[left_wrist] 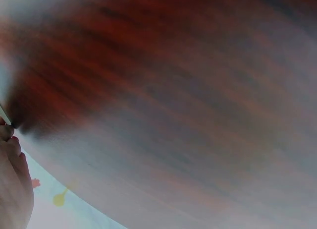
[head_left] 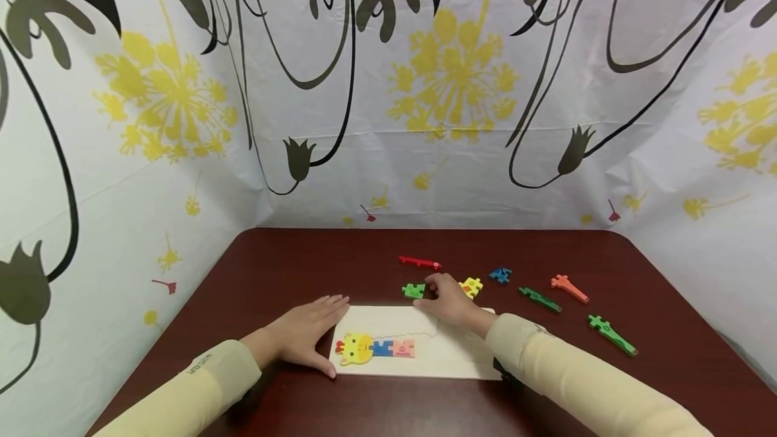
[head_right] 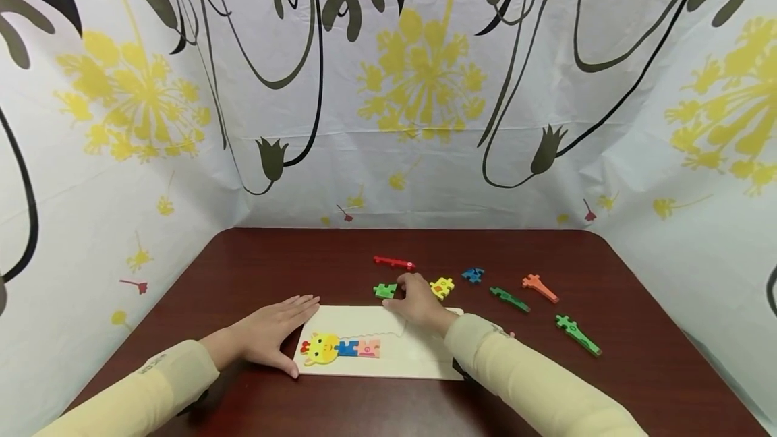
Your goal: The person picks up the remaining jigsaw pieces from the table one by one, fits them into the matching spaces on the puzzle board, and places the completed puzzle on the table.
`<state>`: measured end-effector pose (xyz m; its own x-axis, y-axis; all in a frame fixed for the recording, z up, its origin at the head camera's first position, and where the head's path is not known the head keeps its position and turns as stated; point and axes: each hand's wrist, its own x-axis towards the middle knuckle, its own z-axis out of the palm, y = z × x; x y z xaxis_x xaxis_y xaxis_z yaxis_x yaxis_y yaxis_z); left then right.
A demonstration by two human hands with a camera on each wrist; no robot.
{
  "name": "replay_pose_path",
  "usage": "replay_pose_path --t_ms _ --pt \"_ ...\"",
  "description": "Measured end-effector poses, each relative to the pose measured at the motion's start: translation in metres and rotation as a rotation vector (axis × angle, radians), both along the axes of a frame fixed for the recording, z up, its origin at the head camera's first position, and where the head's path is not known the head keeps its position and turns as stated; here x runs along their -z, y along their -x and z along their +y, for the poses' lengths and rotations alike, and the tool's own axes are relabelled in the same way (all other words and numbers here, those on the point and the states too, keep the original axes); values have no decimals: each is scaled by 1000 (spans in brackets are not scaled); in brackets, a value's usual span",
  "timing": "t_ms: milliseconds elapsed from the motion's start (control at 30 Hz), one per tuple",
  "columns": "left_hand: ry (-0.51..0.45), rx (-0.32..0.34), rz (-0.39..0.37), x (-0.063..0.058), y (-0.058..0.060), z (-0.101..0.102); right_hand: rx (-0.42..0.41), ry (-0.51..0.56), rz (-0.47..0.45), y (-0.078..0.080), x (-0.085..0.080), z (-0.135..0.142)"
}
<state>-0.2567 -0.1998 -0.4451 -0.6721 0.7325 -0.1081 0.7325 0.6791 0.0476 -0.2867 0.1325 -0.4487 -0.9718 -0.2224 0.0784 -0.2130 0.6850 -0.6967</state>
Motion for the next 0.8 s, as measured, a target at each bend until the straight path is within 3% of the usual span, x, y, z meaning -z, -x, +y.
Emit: replay_pose_path --t_ms 267,800 --pt "0 -5 -9 -2 -2 0 12 -27 34 3 6 -2" --pt "3 -2 -10 -2 -1 0 26 -25 22 0 -1 -5"
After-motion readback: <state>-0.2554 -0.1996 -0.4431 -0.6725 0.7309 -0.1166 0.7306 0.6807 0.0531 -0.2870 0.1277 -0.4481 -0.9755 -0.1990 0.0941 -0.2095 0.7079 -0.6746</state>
